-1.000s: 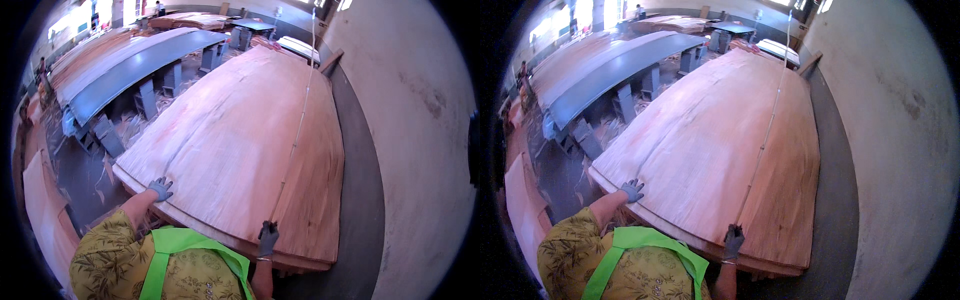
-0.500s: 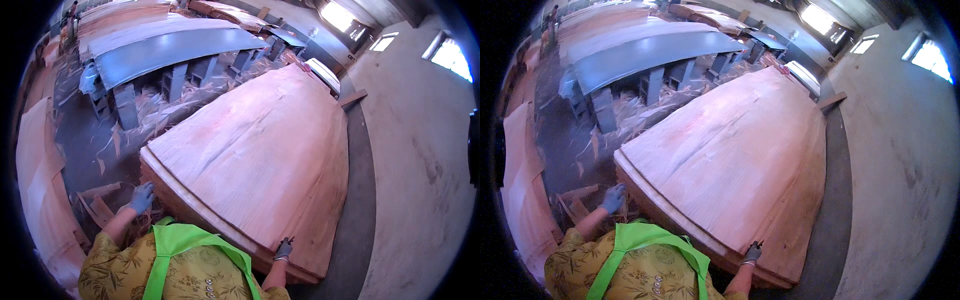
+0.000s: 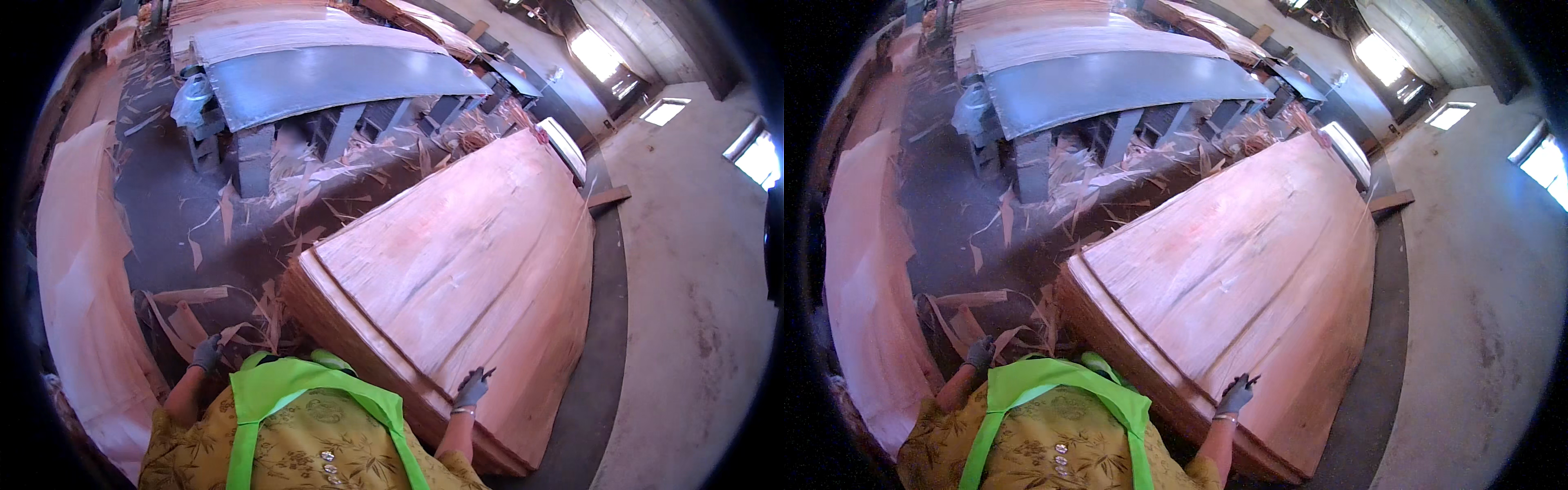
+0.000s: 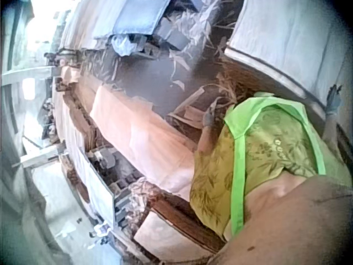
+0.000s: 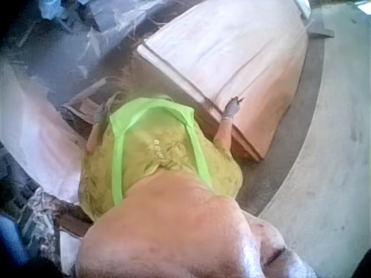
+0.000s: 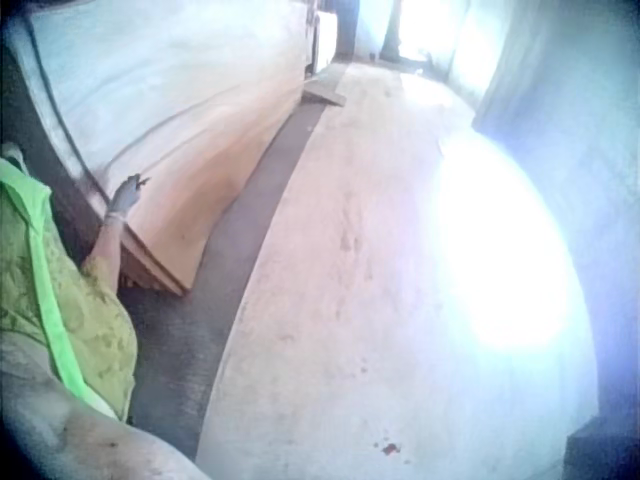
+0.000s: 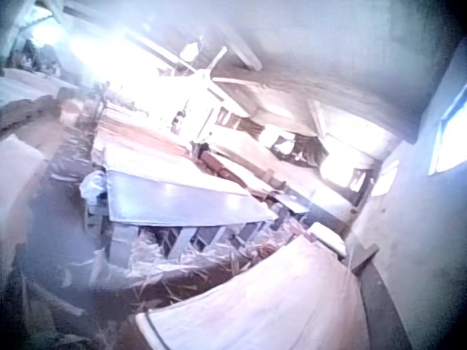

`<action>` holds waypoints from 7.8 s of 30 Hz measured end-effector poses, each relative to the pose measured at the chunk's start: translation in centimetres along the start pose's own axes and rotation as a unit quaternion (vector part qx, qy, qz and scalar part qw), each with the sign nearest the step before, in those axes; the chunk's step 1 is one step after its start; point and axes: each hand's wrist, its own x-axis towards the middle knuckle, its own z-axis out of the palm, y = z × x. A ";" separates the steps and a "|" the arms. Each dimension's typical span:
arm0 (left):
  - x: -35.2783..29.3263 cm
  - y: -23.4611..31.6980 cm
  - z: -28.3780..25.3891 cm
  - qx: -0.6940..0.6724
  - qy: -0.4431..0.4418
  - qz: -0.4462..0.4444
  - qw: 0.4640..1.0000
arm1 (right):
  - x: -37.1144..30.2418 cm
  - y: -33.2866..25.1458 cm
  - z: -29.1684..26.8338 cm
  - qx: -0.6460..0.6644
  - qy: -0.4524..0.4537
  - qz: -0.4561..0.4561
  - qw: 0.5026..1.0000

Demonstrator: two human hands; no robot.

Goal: The person tapes wood veneer sheets by hand, applying small strips of tape to secure damaged or overlapping edges across several large sheets.

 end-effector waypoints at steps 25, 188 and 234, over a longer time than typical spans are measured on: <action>24.1 -18.9 -15.8 -0.142 0.032 -0.125 0.981 | -0.8 -0.5 45.9 0.023 -0.035 0.047 0.998; 71.9 42.1 -9.6 0.160 -0.398 0.467 0.774 | -3.9 -4.6 60.7 -0.087 0.196 0.083 0.973; 79.1 -27.3 -73.2 -0.213 0.093 0.094 0.968 | -66.3 -12.8 137.3 0.155 -0.468 0.115 0.862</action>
